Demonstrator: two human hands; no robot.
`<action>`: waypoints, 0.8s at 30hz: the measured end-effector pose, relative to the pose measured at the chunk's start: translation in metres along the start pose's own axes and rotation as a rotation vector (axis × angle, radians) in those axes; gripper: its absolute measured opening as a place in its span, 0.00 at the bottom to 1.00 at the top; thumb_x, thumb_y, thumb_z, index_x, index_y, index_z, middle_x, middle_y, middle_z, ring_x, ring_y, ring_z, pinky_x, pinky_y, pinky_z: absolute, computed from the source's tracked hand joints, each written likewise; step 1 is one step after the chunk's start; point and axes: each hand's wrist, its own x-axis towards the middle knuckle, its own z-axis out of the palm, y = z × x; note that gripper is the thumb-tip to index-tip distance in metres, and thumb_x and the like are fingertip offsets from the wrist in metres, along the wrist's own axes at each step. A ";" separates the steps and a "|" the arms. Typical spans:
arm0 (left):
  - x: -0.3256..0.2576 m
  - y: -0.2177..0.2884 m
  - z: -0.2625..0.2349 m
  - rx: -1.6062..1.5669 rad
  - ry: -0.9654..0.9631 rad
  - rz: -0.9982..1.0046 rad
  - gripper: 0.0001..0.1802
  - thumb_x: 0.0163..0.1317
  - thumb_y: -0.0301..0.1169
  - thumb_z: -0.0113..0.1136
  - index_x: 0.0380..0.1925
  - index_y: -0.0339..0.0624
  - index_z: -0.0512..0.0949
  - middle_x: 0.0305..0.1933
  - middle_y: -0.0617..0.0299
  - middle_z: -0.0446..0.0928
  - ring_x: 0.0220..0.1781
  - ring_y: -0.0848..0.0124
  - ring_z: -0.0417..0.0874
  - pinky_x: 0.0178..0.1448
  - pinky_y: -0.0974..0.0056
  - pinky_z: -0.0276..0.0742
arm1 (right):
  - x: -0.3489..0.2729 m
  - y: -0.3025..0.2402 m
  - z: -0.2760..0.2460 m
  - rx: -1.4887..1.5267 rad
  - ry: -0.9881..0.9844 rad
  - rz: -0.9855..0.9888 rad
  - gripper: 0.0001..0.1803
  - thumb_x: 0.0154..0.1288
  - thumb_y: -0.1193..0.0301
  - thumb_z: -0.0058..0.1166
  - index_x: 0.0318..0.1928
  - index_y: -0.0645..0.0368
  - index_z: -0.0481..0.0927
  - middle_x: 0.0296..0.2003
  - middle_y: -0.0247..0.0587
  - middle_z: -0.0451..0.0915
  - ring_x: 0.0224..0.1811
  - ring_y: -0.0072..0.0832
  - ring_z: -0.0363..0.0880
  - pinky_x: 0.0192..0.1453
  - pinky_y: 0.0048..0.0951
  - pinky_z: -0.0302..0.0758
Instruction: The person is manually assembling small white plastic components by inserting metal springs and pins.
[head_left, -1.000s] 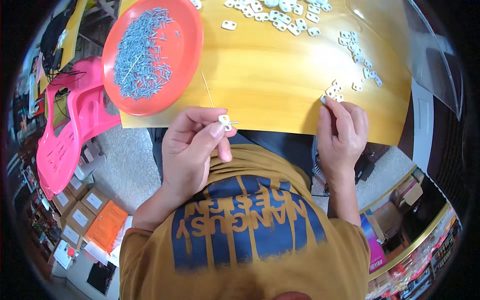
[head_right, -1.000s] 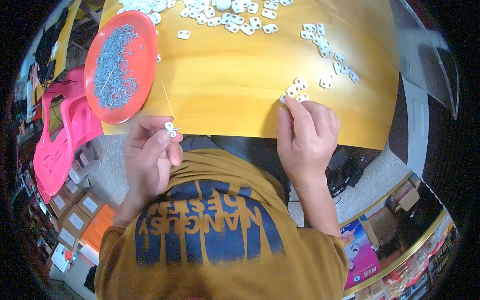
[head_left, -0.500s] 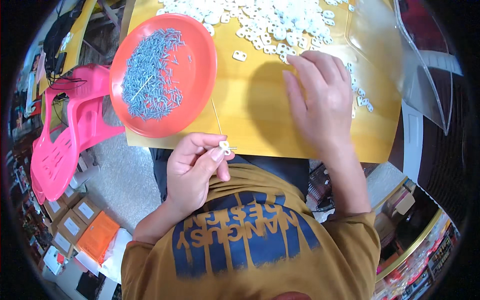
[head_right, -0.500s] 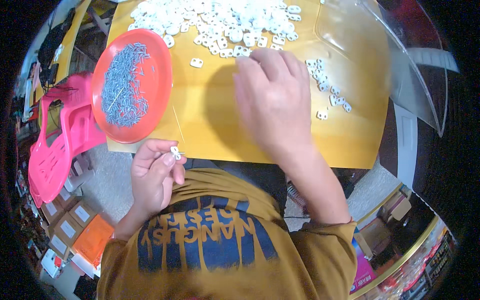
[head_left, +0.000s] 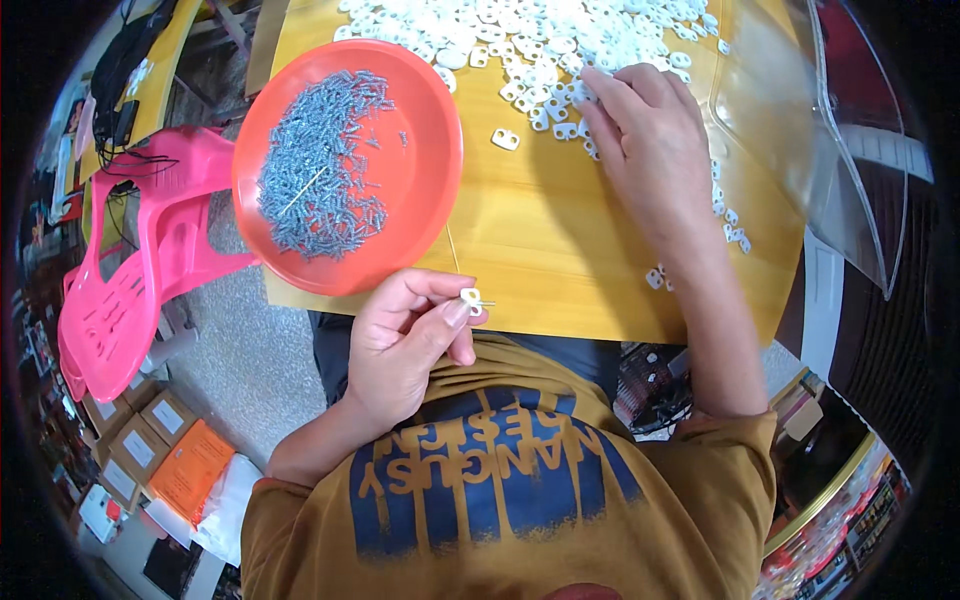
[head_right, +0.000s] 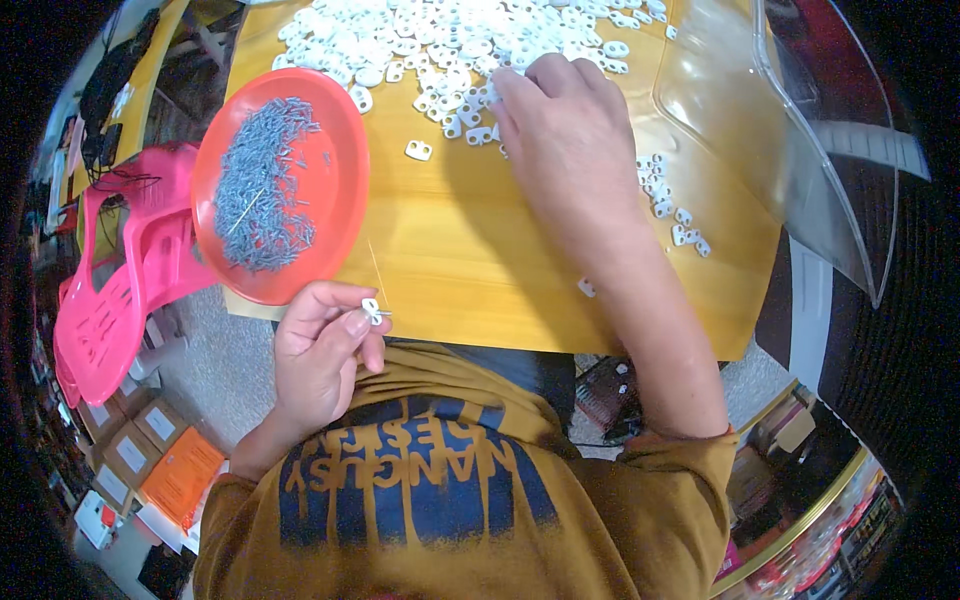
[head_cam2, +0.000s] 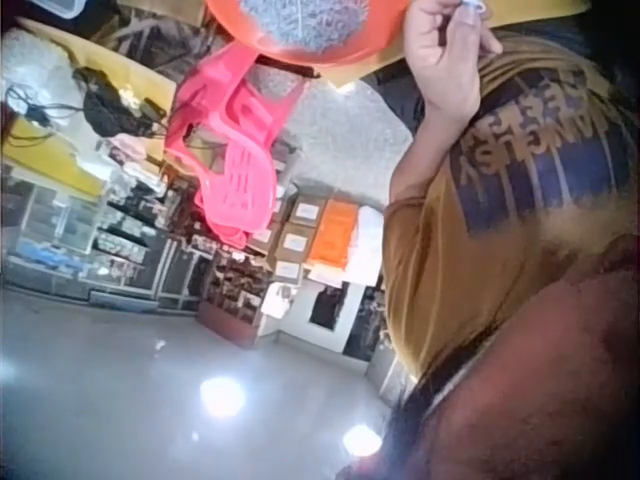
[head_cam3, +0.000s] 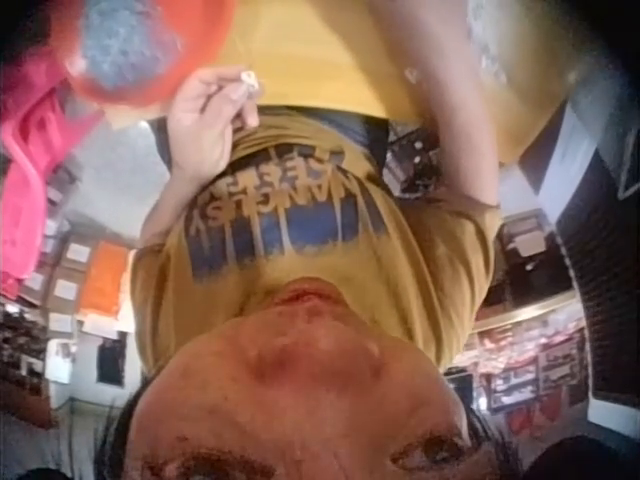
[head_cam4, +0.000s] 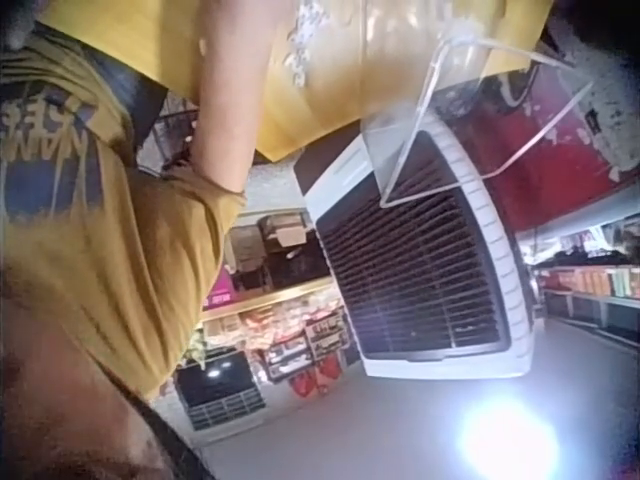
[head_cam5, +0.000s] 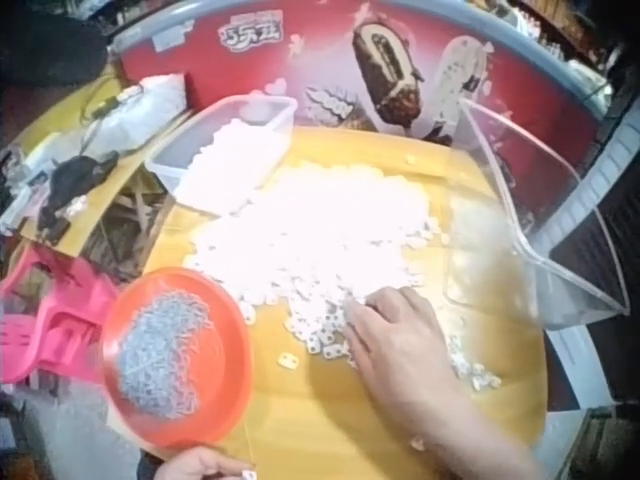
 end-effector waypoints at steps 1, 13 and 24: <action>0.000 0.000 -0.001 0.001 -0.004 0.004 0.08 0.60 0.21 0.46 0.39 0.34 0.68 0.32 0.57 0.74 0.24 0.80 0.72 0.30 0.76 0.70 | 0.001 0.000 0.000 0.001 0.000 -0.002 0.10 0.52 0.73 0.52 0.37 0.59 0.76 0.29 0.41 0.74 0.34 0.38 0.71 0.41 0.35 0.68; -0.011 0.001 -0.002 -0.002 -0.005 0.025 0.08 0.60 0.23 0.47 0.39 0.34 0.69 0.32 0.57 0.74 0.24 0.80 0.72 0.30 0.76 0.69 | -0.002 -0.007 -0.002 0.212 0.035 0.053 0.08 0.51 0.77 0.52 0.35 0.60 0.76 0.27 0.36 0.75 0.29 0.29 0.73 0.37 0.26 0.70; -0.011 0.035 0.024 0.066 -0.146 0.287 0.12 0.58 0.22 0.46 0.43 0.31 0.68 0.30 0.55 0.76 0.18 0.77 0.72 0.25 0.76 0.68 | -0.052 -0.070 -0.056 1.872 -0.121 0.616 0.14 0.54 0.74 0.52 0.42 0.67 0.72 0.32 0.40 0.74 0.32 0.24 0.72 0.37 0.24 0.69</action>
